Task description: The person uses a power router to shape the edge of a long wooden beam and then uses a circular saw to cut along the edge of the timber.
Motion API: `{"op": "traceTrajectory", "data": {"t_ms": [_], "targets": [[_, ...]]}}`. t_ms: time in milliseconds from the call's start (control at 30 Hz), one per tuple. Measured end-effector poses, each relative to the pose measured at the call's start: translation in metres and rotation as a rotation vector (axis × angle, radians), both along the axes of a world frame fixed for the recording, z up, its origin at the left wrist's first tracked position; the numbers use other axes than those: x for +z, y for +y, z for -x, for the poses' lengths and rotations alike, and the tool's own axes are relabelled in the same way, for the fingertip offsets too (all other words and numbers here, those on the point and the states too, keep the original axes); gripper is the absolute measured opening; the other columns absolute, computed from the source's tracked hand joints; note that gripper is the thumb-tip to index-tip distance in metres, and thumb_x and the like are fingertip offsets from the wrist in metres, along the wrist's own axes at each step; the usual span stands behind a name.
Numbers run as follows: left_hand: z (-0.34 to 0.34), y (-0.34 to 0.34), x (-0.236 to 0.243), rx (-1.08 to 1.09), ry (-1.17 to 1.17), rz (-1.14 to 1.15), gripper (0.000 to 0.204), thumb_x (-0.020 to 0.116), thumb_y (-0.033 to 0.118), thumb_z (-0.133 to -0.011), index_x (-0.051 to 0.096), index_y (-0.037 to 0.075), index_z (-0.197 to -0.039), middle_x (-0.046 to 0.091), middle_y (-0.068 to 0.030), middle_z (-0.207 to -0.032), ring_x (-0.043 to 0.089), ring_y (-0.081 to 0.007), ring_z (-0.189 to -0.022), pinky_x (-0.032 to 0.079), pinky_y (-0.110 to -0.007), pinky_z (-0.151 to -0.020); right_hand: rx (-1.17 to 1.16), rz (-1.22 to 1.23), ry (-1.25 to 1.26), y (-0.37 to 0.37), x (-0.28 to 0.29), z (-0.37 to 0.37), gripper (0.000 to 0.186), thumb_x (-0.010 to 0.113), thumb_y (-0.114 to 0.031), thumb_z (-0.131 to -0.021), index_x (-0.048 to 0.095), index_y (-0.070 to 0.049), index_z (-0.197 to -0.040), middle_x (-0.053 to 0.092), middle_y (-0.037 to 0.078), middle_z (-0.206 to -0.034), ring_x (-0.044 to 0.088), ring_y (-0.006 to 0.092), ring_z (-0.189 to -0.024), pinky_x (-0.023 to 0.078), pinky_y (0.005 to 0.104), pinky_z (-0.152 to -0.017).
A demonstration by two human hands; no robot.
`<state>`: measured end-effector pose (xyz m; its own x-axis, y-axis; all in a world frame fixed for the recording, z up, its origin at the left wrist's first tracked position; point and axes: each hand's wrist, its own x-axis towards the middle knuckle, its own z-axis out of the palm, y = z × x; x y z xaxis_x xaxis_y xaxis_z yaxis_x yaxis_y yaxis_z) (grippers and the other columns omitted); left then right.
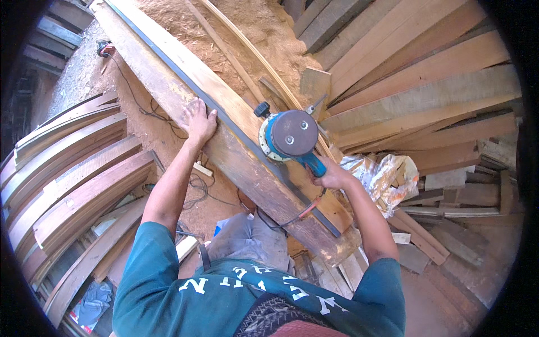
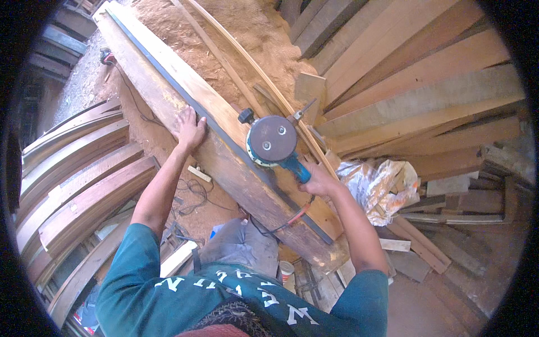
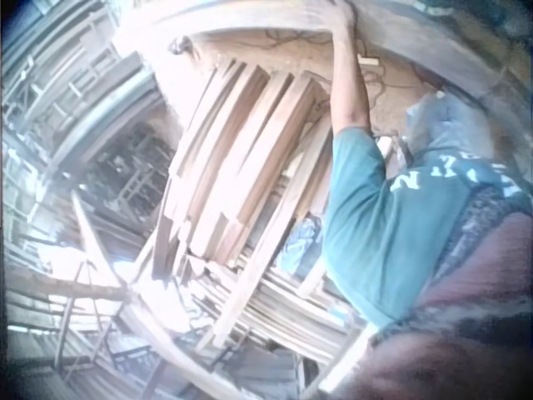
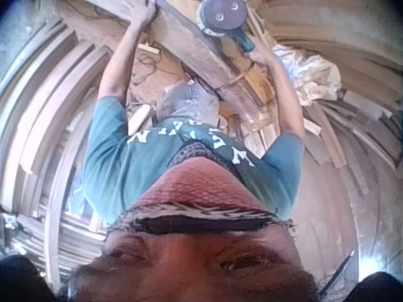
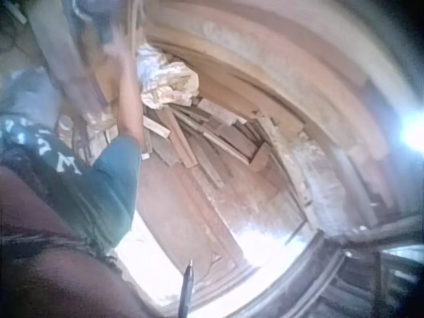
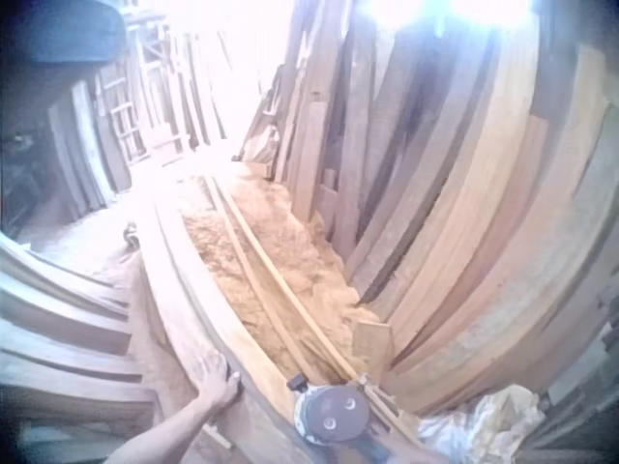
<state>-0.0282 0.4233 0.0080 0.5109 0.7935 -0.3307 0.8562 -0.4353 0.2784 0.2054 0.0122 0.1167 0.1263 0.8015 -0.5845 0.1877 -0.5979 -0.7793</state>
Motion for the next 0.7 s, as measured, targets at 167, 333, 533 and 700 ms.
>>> {"op": "traceTrajectory", "data": {"t_ms": [167, 333, 533, 700], "targets": [[-0.011, -0.013, 0.029, 0.048, 0.013, 0.068, 0.081, 0.052, 0.05, -0.105, 0.024, 0.009, -0.168, 0.012, -0.0037, -0.179, 0.004, -0.0504, -0.161, 0.009, -0.085, -0.116, 0.037, -0.112, 0.048, 0.076, -0.015, -0.005, 0.044, 0.077, 0.004, -0.068, 0.057, -0.01, -0.105, 0.057, -0.004, -0.083, 0.054, 0.0126, -0.077, 0.049, 0.0315, -0.073], [-0.012, -0.012, 0.037, 0.039, 0.074, 0.101, 0.082, 0.052, 0.051, -0.105, 0.021, 0.011, -0.169, 0.007, -0.0031, -0.179, 0.0, -0.0502, -0.161, 0.008, -0.085, -0.116, -0.005, -0.096, 0.116, 0.164, -0.005, -0.005, 0.044, 0.077, -0.005, -0.066, 0.059, -0.01, -0.106, 0.058, -0.002, -0.084, 0.056, 0.0154, -0.078, 0.049, 0.0335, -0.074], [-0.007, -0.007, 0.036, -0.01, 0.073, 0.147, 0.082, 0.05, 0.051, -0.105, 0.02, 0.011, -0.169, 0.004, -0.0041, -0.18, -0.001, -0.0529, -0.16, 0.008, -0.085, -0.116, 0.018, -0.103, 0.155, 0.236, -0.003, -0.008, 0.049, 0.078, 0.001, -0.066, 0.058, -0.01, -0.109, 0.06, -0.002, -0.087, 0.059, 0.0126, -0.079, 0.051, 0.0321, -0.073], [0.007, 0.044, 0.016, -0.115, -0.123, 0.334, 0.07, 0.049, 0.045, -0.104, 0.039, 0.005, -0.16, 0.038, -0.0166, -0.166, 0.025, -0.0477, -0.156, 0.018, -0.063, -0.126, 0.011, -0.135, 0.116, 0.258, -0.019, -0.014, 0.047, 0.078, -0.001, -0.066, 0.059, -0.01, -0.108, 0.061, -0.002, -0.088, 0.06, 0.0129, -0.081, 0.051, 0.0326, -0.074]]}}
